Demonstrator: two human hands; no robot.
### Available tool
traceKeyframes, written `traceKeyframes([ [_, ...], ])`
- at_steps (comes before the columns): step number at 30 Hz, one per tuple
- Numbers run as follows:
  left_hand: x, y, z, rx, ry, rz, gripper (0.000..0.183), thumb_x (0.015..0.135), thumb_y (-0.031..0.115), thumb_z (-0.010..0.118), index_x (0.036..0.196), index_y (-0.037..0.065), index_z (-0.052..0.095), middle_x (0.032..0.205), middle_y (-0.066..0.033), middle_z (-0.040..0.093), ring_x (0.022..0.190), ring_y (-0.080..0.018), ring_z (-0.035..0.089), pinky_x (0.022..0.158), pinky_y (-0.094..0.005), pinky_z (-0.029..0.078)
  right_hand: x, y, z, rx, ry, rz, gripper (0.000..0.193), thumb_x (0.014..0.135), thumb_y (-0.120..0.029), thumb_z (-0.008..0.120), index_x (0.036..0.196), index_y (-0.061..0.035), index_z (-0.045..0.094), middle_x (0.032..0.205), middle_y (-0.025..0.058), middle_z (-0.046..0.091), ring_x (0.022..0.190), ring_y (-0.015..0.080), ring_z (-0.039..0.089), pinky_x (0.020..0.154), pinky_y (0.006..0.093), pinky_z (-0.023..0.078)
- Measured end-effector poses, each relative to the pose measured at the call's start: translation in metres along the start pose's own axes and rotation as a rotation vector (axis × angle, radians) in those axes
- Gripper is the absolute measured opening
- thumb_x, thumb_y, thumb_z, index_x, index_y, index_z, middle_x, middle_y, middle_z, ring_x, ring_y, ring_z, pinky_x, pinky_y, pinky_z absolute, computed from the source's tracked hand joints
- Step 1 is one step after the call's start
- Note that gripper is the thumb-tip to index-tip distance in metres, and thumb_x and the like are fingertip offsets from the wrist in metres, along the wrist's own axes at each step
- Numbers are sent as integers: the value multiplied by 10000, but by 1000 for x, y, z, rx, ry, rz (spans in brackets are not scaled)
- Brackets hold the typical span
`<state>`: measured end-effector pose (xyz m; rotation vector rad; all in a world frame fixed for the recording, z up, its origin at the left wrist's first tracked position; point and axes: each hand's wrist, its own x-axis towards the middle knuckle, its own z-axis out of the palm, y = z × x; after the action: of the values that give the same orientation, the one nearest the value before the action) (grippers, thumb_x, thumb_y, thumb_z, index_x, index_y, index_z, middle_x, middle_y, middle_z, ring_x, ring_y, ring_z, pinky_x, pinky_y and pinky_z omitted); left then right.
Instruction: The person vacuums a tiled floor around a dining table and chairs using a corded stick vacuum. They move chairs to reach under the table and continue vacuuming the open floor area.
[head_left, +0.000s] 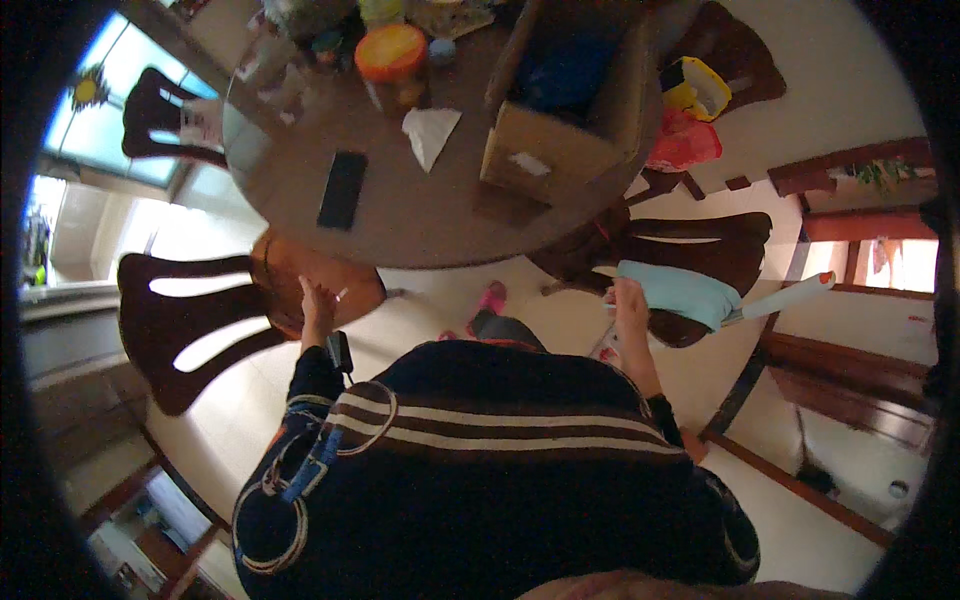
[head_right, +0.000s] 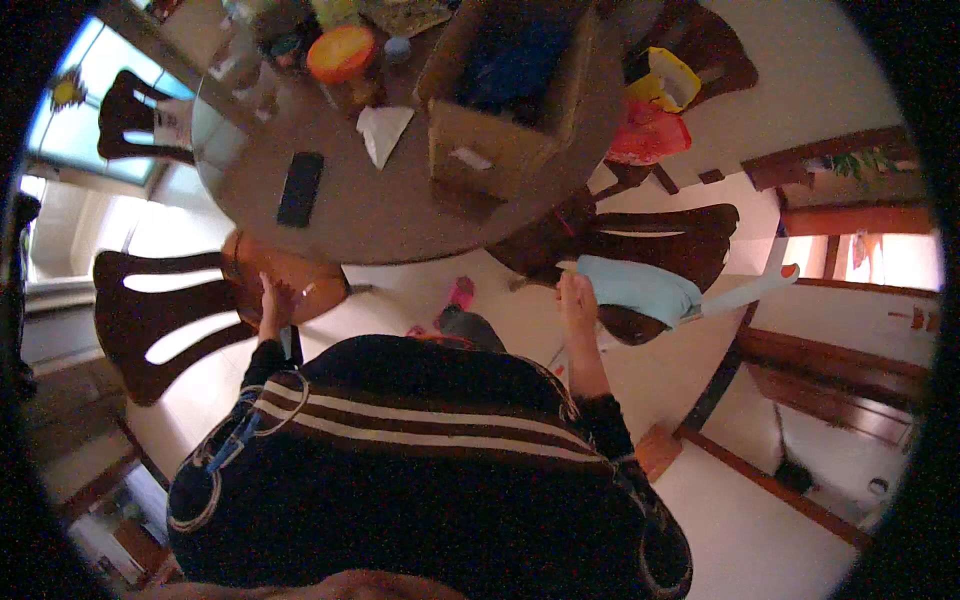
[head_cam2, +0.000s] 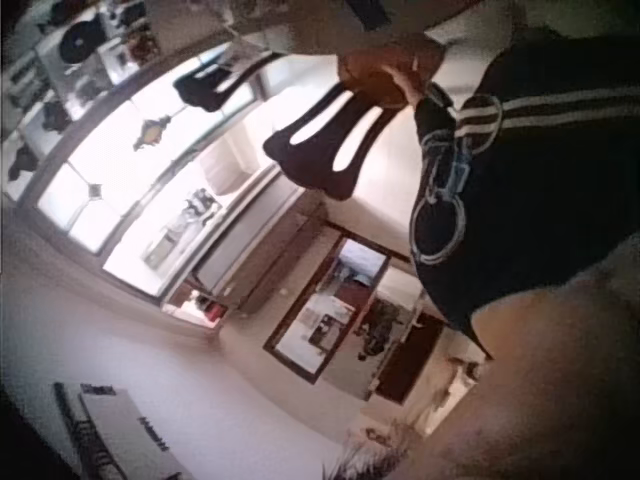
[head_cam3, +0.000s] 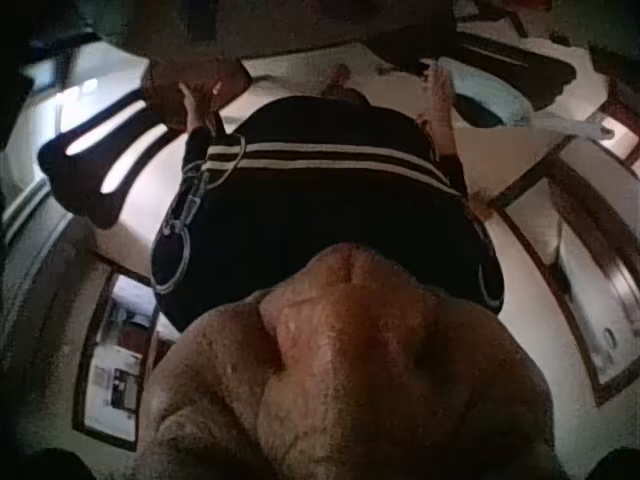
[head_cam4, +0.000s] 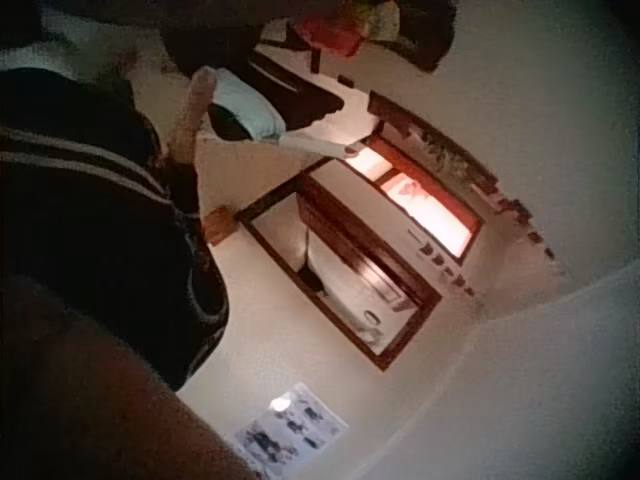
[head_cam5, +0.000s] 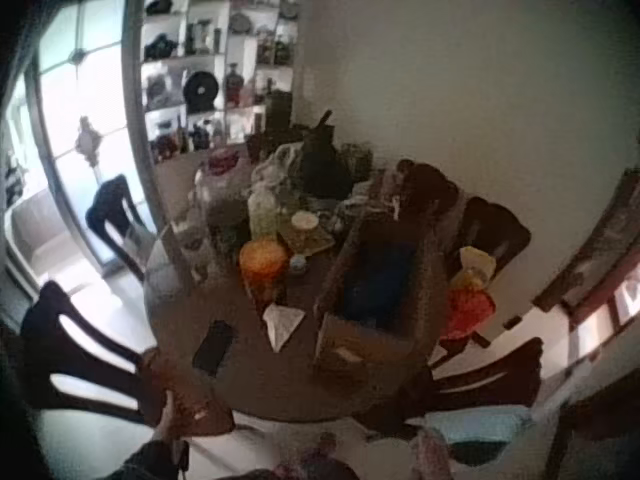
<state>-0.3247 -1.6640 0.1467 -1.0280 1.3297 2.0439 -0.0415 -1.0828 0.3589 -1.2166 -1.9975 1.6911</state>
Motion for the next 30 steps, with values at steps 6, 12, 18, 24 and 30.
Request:
traceKeyframes([
  [6,39,44,47,-165,109,-32,768,929,715,353,1314,69,509,1303,-122,540,1227,-302,483,1095,-577,297,85,61,40,579,4,772,921,812,-768,566,1402,-74,432,1146,163,580,967,295,593,861,467,473],
  [12,85,92,64,-192,119,13,738,942,690,350,1307,71,516,1287,-117,550,1203,-295,500,1063,-542,334,112,76,121,796,-227,726,1071,743,-895,454,1481,-124,356,1371,124,490,1219,319,478,1020,532,363],
  [18,114,124,61,-203,102,22,708,955,666,347,1300,73,523,1272,-112,559,1179,-289,518,1031,-506,372,123,73,162,1151,-64,607,919,862,-825,319,1519,-183,314,1549,82,343,1392,319,342,1121,529,300],
  [24,119,140,61,-195,76,50,678,968,641,343,1294,76,530,1256,-107,569,1156,-283,536,1000,-471,409,110,42,170,1454,-26,584,776,959,-684,325,1512,-140,324,1545,78,344,1363,318,352,1114,473,322],
  [30,115,109,47,-108,-29,275,649,982,617,340,1287,78,537,1241,-103,579,1132,-276,553,968,-436,446,116,43,186,940,253,709,647,1009,-539,377,1486,-103,342,1505,80,377,1303,302,393,1069,414,368],
])
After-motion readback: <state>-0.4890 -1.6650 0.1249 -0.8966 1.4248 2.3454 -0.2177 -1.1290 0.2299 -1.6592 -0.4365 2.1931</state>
